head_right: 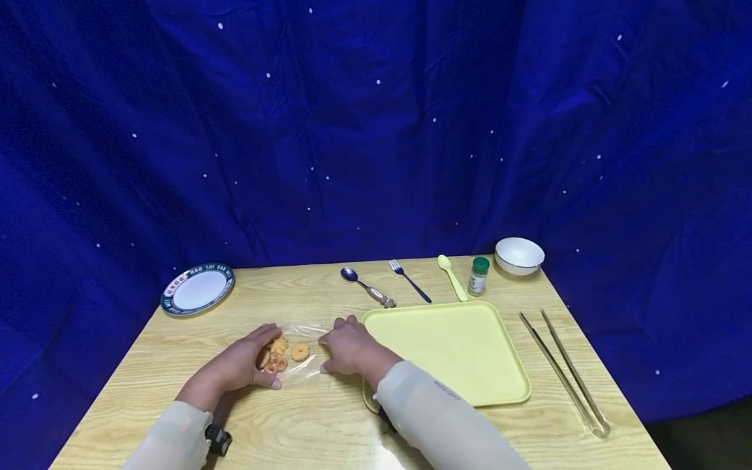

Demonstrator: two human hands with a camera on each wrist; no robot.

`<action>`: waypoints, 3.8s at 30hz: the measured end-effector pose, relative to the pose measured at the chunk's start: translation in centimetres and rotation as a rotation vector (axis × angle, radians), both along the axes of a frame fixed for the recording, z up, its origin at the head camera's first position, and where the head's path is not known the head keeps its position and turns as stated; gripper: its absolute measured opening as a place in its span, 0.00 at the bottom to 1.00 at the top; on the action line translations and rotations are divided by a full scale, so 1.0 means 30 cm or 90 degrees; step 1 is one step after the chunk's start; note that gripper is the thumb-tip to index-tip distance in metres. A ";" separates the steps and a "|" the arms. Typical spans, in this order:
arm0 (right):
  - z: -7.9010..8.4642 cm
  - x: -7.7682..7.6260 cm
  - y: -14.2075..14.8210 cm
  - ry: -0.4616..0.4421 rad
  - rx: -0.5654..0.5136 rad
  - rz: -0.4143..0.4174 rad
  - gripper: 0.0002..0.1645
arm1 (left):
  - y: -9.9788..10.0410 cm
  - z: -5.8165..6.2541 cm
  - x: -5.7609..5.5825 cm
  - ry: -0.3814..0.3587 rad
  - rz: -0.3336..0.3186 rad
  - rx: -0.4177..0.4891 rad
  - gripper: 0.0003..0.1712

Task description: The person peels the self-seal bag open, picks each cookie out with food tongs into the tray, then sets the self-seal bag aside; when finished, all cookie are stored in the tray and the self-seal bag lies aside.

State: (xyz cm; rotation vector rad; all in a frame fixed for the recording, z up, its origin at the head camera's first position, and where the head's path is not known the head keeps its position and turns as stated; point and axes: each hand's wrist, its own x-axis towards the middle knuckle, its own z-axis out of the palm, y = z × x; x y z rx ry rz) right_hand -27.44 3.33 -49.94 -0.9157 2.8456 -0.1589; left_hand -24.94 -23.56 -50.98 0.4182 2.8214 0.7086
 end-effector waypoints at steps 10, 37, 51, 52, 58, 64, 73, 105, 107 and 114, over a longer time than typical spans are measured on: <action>0.010 0.007 -0.020 0.017 0.029 -0.008 0.39 | -0.003 0.007 0.001 0.068 -0.016 -0.010 0.41; -0.006 0.007 -0.013 0.004 0.016 -0.018 0.39 | 0.018 0.012 -0.005 0.228 0.040 -0.009 0.01; -0.001 0.004 -0.014 0.003 0.018 -0.016 0.40 | 0.019 0.042 0.000 0.236 0.059 0.016 0.05; -0.001 0.004 -0.014 0.004 0.019 -0.016 0.40 | 0.018 0.044 0.000 0.236 0.058 0.015 0.06; 0.000 0.004 -0.015 0.008 0.019 -0.014 0.38 | 0.011 0.051 0.001 0.233 0.051 0.008 0.07; -0.005 0.006 -0.018 0.001 0.011 -0.022 0.38 | 0.013 0.059 0.010 0.247 0.052 0.006 0.05; -0.007 0.004 -0.021 -0.010 0.011 -0.024 0.39 | 0.019 0.053 0.014 0.262 0.066 0.001 0.04; 0.015 0.004 0.000 -0.020 -0.036 -0.021 0.34 | 0.019 0.051 0.013 0.292 0.060 -0.006 0.03; 0.027 0.005 0.021 -0.026 -0.063 -0.015 0.34 | 0.019 0.052 0.013 0.291 0.061 -0.008 0.03; 0.057 0.023 0.174 -0.062 -0.189 -0.038 0.42 | 0.021 0.055 0.015 0.287 0.063 -0.002 0.03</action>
